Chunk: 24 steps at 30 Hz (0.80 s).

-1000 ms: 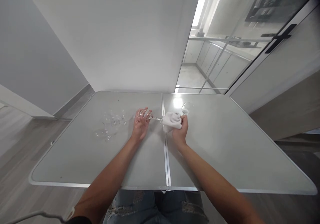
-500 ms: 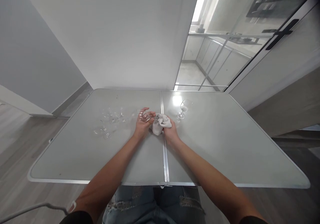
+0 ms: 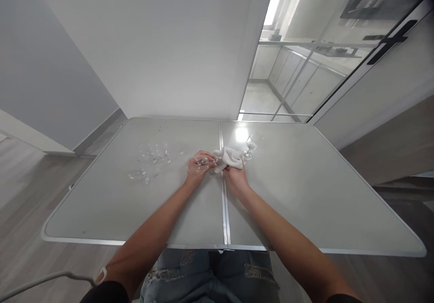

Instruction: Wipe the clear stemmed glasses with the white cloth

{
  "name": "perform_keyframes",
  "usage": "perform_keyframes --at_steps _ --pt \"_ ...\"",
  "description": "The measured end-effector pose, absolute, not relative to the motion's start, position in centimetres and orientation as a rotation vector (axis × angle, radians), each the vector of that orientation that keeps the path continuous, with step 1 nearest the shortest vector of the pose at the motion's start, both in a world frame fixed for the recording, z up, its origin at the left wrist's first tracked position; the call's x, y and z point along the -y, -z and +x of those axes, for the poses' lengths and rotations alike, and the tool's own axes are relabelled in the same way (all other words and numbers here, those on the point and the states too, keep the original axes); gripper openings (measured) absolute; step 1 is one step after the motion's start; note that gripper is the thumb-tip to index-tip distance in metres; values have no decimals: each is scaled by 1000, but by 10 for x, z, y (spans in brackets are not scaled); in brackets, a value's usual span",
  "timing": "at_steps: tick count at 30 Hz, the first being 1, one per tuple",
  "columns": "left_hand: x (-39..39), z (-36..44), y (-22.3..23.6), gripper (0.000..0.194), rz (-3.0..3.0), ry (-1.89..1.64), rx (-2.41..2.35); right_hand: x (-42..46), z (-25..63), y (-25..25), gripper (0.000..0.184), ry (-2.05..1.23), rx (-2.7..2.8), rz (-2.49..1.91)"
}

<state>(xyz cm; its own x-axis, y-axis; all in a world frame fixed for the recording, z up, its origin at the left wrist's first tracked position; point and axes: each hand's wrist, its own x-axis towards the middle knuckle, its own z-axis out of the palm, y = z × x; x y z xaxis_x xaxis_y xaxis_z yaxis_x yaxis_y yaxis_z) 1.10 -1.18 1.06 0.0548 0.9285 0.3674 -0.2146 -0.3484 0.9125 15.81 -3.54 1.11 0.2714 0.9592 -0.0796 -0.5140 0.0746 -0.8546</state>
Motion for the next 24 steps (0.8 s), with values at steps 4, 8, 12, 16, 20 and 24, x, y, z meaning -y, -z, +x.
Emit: perform_keyframes --at_steps 4,8,12,16,20,24 --pt "11 10 -12 22 1406 -1509 -925 34 159 -14 28 -1400 515 -768" --pt "12 12 -16 20 1461 -1559 -971 33 162 -12 24 -1447 518 -643" --pt "15 14 -13 24 1393 -1517 -1063 32 159 -10 25 -1458 550 -576" --pt "15 15 -7 28 1320 -1461 -1037 31 157 -12 25 -1487 609 -553" --pt "13 14 -7 24 1242 -1545 -1035 33 158 -12 30 -1547 644 -569" --pt "11 13 -5 23 1188 -1519 -1064 33 160 -10 28 -1483 597 -539"
